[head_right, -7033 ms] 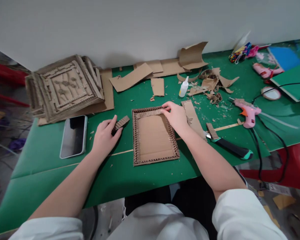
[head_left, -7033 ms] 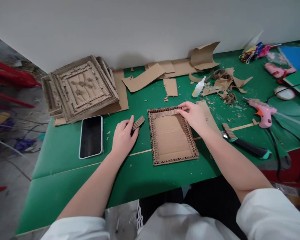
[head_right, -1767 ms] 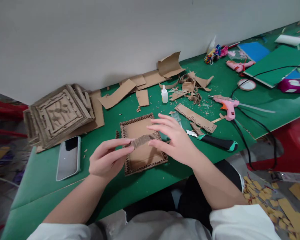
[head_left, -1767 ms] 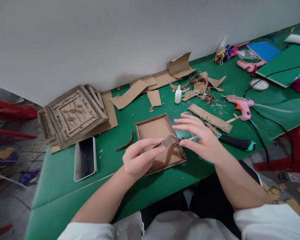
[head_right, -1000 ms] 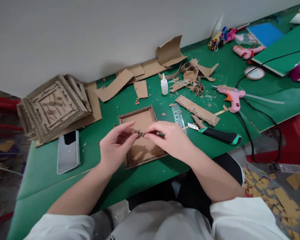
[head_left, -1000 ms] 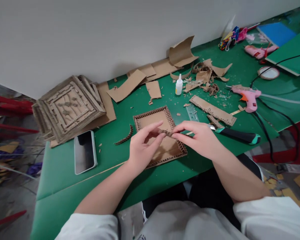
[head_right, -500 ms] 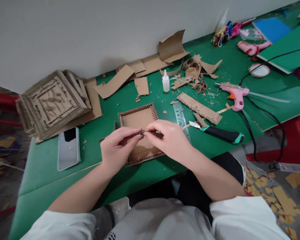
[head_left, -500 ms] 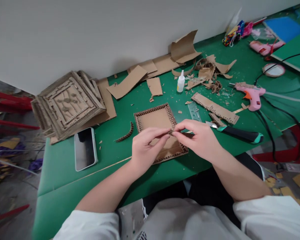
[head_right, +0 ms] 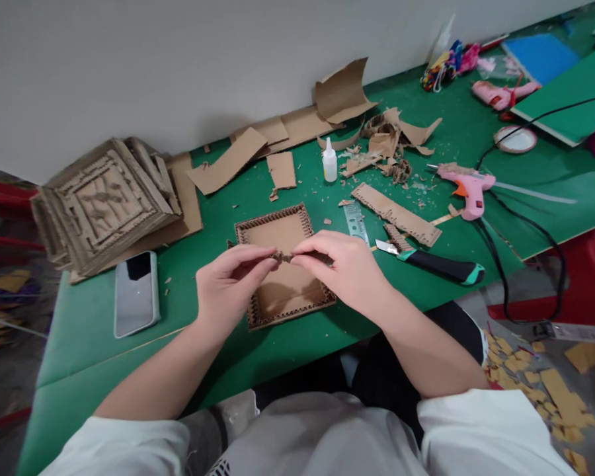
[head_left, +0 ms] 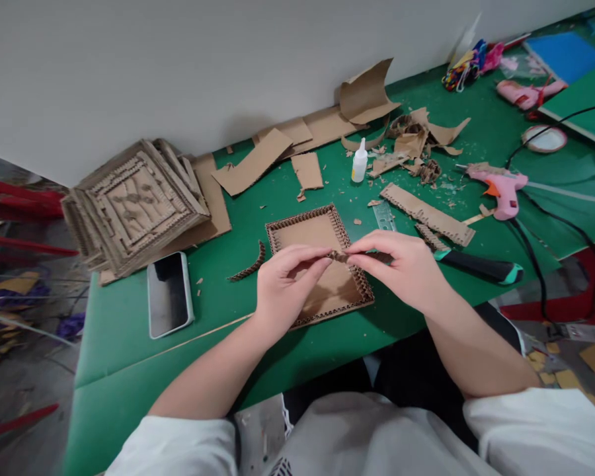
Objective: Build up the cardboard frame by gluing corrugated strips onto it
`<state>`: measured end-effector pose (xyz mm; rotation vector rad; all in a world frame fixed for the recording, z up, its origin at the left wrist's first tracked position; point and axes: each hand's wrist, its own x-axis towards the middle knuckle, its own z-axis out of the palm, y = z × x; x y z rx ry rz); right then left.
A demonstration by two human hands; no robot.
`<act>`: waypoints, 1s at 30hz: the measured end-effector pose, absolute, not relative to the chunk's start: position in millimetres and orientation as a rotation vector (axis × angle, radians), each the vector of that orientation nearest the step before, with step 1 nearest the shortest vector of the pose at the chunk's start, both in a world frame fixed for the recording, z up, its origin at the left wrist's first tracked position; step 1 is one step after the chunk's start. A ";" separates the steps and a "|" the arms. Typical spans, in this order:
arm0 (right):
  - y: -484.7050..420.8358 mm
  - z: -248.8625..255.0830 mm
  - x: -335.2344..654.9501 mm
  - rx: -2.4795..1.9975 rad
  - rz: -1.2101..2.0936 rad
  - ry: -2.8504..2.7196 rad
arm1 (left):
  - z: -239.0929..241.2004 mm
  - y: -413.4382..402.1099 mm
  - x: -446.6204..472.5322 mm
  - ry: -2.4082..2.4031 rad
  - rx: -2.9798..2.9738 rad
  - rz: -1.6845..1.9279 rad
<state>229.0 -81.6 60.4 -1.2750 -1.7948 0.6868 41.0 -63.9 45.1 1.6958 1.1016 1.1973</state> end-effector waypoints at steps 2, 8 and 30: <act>-81.7 60.8 229.1 -1.264 0.684 -1.824 | 43.7 -64.4 42.3 1.090 1.661 1.181; -82.3 59.1 224.8 -1.209 0.665 -1.856 | 43.4 -66.6 45.5 1.096 1.633 1.157; -85.5 56.4 218.2 -1.180 0.608 -1.822 | 43.6 -68.3 46.2 1.018 1.736 1.238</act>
